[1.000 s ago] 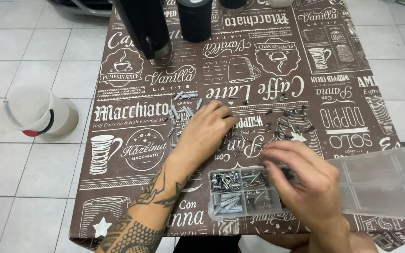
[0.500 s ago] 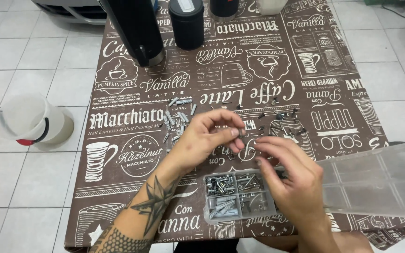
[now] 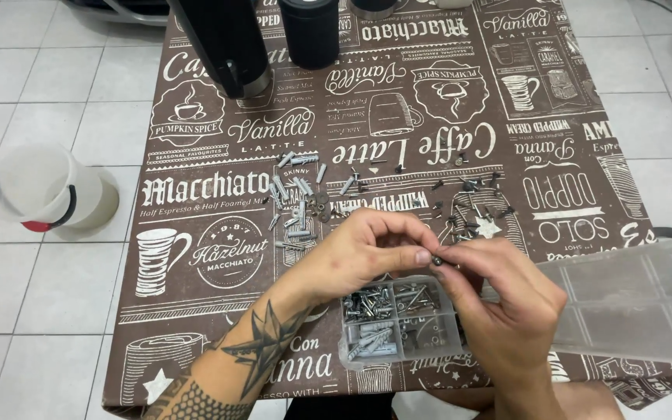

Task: The person sorts small metal screws and fasteners from a table into a compartmentalized plastic organizer box. The hands pick up individual screws and place them into specific compartments. The table is covered with a coffee-themed tablecloth, and a white bucket is visible nearby.

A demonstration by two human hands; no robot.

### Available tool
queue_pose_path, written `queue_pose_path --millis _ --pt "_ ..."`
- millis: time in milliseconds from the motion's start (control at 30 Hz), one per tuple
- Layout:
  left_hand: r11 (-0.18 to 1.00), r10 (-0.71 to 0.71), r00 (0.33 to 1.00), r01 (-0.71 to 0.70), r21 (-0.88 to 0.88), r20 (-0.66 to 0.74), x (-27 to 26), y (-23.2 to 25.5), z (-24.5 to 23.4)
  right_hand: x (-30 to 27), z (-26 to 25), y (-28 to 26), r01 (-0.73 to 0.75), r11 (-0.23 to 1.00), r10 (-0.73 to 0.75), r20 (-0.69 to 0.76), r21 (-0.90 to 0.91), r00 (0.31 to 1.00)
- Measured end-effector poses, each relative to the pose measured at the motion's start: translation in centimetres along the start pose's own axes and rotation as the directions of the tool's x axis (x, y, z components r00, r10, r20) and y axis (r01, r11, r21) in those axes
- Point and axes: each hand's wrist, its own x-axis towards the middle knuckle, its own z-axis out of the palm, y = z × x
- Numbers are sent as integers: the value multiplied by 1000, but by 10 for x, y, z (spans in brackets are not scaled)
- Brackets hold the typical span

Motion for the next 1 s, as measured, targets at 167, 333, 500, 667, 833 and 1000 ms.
queue_pose_path --millis 167,333,500,667,833,1000 --pt "998 59 997 -59 -7 52 0 -2 -6 -2 -1 0 0 1000 -1 51 15 999" --pt "994 102 991 -105 28 82 -5 8 -15 -3 0 -6 14 999 -16 67 34 998" --pt "958 251 945 -212 192 -209 -11 23 -25 -5 8 -12 208 976 -171 356 -70 919" --pt "967 216 914 -150 207 -345 -14 31 -26 -10 17 -8 190 979 -123 518 -79 847" --pt "918 296 827 -108 381 -479 -11 36 -27 -8 16 -6 168 984 -112 518 -62 848" --pt "240 464 823 238 941 -327 -4 9 -44 -9 12 -1 133 989 -83 480 -71 873"
